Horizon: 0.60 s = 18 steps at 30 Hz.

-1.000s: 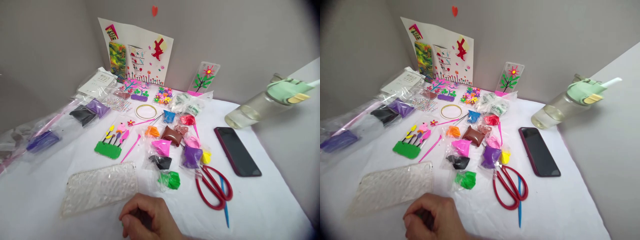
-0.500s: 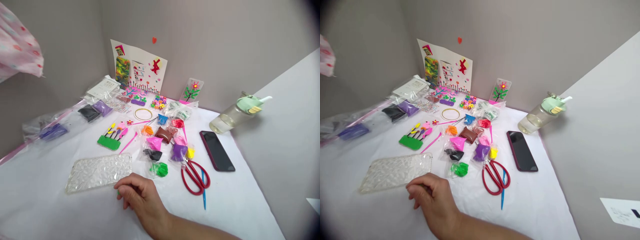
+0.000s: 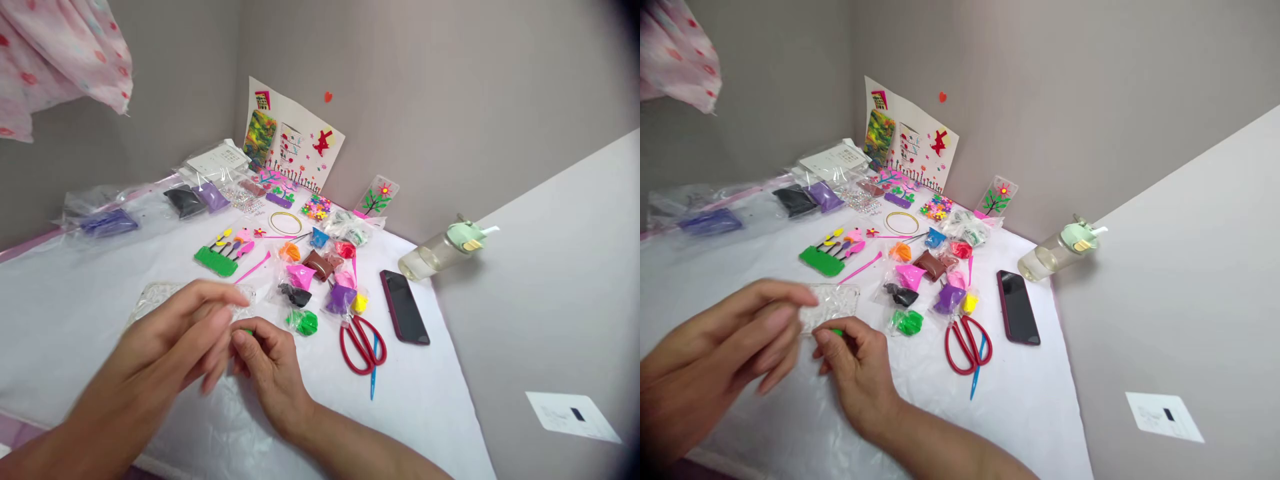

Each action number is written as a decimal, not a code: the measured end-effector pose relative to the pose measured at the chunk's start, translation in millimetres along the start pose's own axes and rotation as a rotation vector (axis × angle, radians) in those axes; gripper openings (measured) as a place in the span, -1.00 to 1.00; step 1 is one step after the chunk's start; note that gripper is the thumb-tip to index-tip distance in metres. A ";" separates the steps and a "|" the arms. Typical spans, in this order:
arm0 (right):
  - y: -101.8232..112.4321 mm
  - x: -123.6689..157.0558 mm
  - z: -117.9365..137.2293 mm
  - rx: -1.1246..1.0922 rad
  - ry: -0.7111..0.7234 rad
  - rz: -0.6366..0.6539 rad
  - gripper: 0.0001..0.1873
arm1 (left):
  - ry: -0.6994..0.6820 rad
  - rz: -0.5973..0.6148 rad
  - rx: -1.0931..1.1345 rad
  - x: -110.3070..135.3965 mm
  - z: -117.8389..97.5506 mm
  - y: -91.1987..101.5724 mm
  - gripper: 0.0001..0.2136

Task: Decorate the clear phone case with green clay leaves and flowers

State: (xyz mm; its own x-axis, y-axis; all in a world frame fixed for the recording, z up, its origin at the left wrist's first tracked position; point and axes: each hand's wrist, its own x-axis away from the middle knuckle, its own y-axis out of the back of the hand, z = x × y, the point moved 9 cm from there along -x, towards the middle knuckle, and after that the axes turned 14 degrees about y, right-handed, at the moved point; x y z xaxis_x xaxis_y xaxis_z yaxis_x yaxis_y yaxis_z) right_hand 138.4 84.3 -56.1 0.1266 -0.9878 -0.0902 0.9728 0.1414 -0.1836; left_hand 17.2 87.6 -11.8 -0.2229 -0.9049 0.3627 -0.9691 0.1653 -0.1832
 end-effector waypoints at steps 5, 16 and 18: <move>14.0 0.6 14.0 0.147 0.065 -0.067 -0.72 | -0.253 0.357 0.275 -30.5 -91.8 -112.3 -0.90; 38.9 -9.3 26.8 0.150 0.057 -0.243 -0.54 | -0.386 0.558 -0.351 -61.3 -105.4 -129.7 -0.88; 46.6 -6.4 34.7 0.097 0.074 -0.298 -0.59 | -0.365 0.475 -0.502 -73.7 -93.9 -91.9 -0.83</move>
State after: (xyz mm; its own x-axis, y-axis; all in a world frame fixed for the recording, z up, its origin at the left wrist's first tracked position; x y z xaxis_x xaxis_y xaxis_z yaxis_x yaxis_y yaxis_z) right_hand 189.7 94.9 -30.0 -0.1774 -0.9770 -0.1180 0.9793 -0.1635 -0.1191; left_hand 112.7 175.9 64.2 -0.6610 -0.7504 0.0091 -0.7301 0.6459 0.2231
